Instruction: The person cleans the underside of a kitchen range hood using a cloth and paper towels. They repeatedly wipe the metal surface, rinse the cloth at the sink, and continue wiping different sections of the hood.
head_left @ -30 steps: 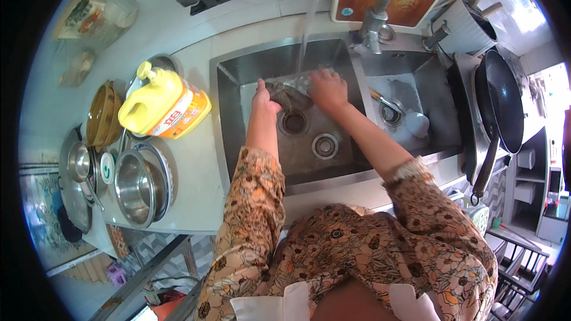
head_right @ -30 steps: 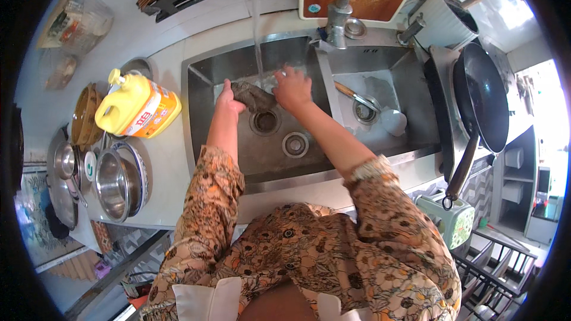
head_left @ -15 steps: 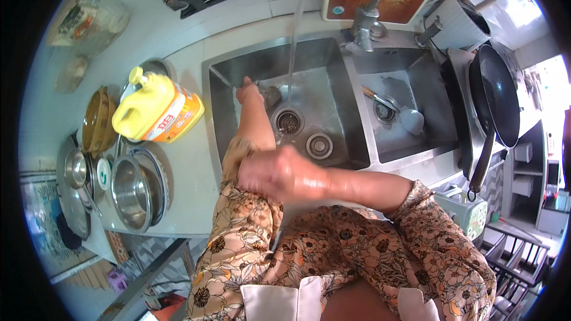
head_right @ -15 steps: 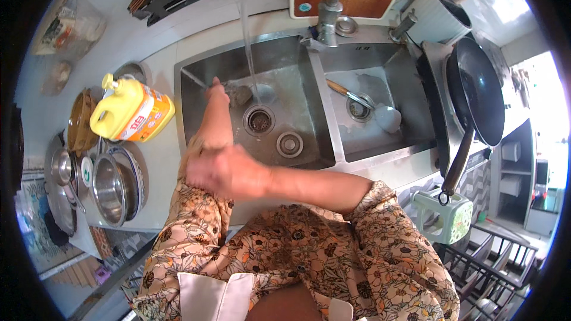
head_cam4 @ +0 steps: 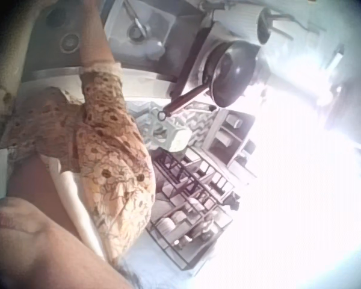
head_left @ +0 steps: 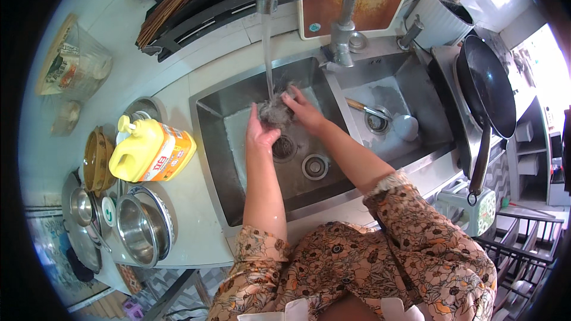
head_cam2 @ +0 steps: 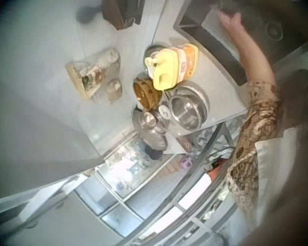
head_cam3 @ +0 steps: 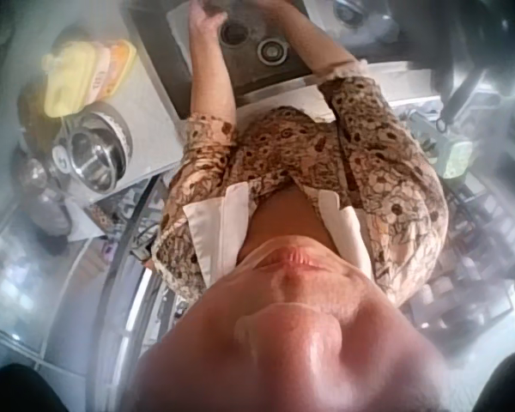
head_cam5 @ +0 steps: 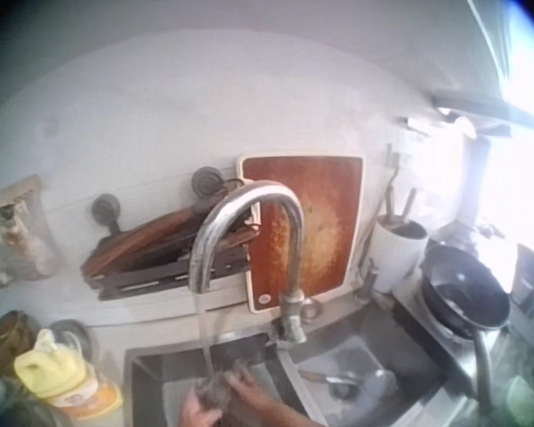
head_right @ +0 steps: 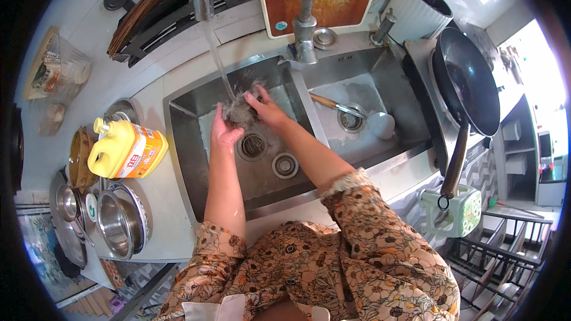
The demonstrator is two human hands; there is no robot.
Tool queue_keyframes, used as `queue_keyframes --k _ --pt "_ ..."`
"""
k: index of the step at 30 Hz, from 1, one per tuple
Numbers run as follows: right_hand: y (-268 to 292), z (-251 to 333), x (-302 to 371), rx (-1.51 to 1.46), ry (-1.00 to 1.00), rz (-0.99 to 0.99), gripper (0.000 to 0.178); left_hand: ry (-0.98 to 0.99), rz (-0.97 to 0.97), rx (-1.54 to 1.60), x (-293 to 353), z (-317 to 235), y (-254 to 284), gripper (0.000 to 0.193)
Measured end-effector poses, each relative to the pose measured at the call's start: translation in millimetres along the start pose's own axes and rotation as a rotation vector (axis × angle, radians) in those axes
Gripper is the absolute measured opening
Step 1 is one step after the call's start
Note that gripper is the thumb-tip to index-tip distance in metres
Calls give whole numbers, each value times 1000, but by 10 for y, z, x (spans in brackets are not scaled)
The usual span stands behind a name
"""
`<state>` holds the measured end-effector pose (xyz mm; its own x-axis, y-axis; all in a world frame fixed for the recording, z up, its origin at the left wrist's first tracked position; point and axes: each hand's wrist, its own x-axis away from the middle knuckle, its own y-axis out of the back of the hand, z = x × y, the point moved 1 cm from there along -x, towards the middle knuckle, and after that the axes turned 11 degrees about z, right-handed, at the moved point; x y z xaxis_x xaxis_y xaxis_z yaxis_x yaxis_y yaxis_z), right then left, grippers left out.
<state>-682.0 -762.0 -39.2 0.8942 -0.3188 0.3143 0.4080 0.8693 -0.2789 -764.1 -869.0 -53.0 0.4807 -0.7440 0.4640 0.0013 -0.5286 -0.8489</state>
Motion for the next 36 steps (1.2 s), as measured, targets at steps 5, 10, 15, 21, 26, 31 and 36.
queue_keyframes --k 5,10,15,21,26,31,36 --pt "-487 -103 178 785 419 6 48 -84 -64 -229 16 63 494 46" --pt "-543 -42 -7 1172 29 -174 36 -74 -60 -54 150 470 94 29" --pt "-483 36 20 1003 -107 -141 40 -152 113 -73 108 199 203 33" --pt "-70 -175 -176 311 -208 -116 42 78 36 -105 126 280 -87 52" --pt "-199 -138 -18 -360 9 196 22 -80 87 -50 47 76 135 56" --pt "-848 67 614 813 489 -27 15 -117 599 120 36 261 478 29" --pt "-359 56 -499 990 -74 -202 22 -7 -130 -113 -12 560 188 16"
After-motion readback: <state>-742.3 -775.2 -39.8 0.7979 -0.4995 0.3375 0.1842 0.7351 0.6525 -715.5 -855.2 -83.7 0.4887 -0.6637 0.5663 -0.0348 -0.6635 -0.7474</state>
